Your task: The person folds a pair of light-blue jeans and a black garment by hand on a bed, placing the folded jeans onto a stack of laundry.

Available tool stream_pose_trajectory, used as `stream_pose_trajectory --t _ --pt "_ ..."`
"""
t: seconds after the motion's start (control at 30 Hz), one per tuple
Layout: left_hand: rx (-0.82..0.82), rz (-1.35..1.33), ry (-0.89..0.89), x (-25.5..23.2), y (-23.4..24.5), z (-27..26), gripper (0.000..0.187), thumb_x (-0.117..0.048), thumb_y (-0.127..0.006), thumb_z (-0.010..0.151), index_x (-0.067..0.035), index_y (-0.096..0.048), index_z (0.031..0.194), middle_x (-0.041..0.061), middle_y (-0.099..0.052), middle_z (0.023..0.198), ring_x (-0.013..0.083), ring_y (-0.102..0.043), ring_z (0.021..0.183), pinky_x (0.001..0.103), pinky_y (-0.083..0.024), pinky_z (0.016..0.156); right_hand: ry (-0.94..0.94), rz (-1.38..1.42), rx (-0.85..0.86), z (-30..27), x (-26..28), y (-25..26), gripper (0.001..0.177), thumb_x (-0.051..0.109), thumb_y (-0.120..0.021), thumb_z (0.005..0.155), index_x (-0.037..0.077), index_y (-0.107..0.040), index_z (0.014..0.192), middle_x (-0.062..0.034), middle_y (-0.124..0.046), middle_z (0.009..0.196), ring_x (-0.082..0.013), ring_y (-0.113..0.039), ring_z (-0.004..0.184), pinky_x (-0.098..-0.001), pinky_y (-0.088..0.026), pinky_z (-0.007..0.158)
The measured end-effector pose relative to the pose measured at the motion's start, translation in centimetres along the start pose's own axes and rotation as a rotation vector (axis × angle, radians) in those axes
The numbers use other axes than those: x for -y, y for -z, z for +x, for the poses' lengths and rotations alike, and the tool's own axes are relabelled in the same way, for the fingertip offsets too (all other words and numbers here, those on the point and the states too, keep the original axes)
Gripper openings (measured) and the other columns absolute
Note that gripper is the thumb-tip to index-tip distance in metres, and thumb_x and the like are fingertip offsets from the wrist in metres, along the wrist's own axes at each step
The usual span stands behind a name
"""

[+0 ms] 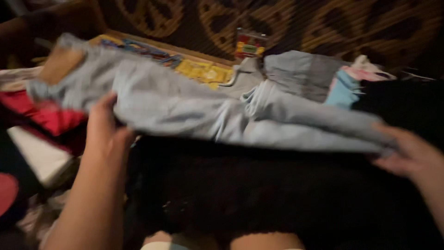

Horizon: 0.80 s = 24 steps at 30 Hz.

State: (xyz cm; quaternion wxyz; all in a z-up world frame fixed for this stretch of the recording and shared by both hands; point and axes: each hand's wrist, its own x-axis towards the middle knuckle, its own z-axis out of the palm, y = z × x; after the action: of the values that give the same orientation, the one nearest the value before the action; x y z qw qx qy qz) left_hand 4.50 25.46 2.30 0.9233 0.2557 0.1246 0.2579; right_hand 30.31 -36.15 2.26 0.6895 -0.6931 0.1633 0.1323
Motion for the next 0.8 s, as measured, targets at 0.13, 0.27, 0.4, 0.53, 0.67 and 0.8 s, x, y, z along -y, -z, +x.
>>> stream_pose_trajectory --t 0.13,0.27,0.4,0.53,0.67,0.8 --pt "-0.654 0.552 -0.141 4.5 6.0 -2.6 0.057 -0.013 -0.062 0.082 0.001 -0.059 0.137 0.019 -0.064 0.132 0.0380 -0.064 0.121 0.057 -0.051 0.107 -0.230 -0.207 -0.022 0.3 -5.0 3.9 0.052 0.038 -0.071 0.090 0.021 -0.059 0.137 -0.0052 -0.059 0.132 -0.0219 -0.056 0.109 -0.0452 -0.045 0.095" --pt "-0.991 1.290 -0.465 5.5 6.0 -6.0 0.066 -0.018 -0.073 0.077 0.005 -0.054 0.135 0.029 -0.053 0.136 0.0475 -0.053 0.124 0.060 -0.045 0.102 -0.267 -0.385 -0.039 -0.2 -5.9 3.7 0.058 0.040 -0.069 0.093 0.036 -0.047 0.147 -0.0053 -0.058 0.140 -0.0213 -0.059 0.115 -0.0460 -0.038 0.096" --pt "-0.782 1.962 -0.723 6.5 0.8 -5.8 0.061 -0.024 -0.077 0.084 0.005 -0.056 0.133 0.033 -0.051 0.137 0.0488 -0.047 0.125 0.058 -0.041 0.101 -0.263 -0.477 0.045 0.9 -3.9 2.7 0.075 0.046 -0.072 0.091 0.012 -0.053 0.155 -0.0268 -0.053 0.155 -0.0378 -0.055 0.137 -0.0540 -0.041 0.113" --pt "-0.127 1.681 -0.451 12.6 -7.5 -3.3 0.043 -0.041 -0.063 0.091 -0.002 -0.074 0.103 0.025 -0.076 0.098 0.0405 -0.073 0.095 0.053 -0.055 0.087 -0.038 -0.898 -0.006 -1.6 -2.2 -0.2 0.089 0.049 -0.073 0.084 0.023 -0.039 0.162 -0.0180 -0.049 0.156 -0.0366 -0.053 0.138 -0.0560 -0.047 0.111" --pt "0.153 2.041 -0.134 19.7 -14.2 -3.6 0.065 -0.069 -0.068 0.088 -0.009 -0.079 0.107 0.022 -0.072 0.111 0.0423 -0.061 0.112 0.057 -0.047 0.093 0.420 -1.155 0.290 -5.2 -0.9 -3.3 0.074 0.056 -0.071 0.081 0.023 -0.057 0.146 -0.0097 -0.055 0.150 -0.0279 -0.051 0.139 -0.0427 -0.041 0.114" --pt "0.186 1.891 -0.122 21.5 -16.2 -3.3 0.060 -0.062 -0.072 0.071 -0.015 -0.079 0.108 0.013 -0.076 0.105 0.0337 -0.069 0.103 0.057 -0.045 0.089 0.810 -1.265 0.512 -7.2 -1.9 -6.1 0.055 0.044 -0.073 0.084 0.020 -0.066 0.133 -0.0080 -0.066 0.137 -0.0262 -0.056 0.130 -0.0381 -0.039 0.111"
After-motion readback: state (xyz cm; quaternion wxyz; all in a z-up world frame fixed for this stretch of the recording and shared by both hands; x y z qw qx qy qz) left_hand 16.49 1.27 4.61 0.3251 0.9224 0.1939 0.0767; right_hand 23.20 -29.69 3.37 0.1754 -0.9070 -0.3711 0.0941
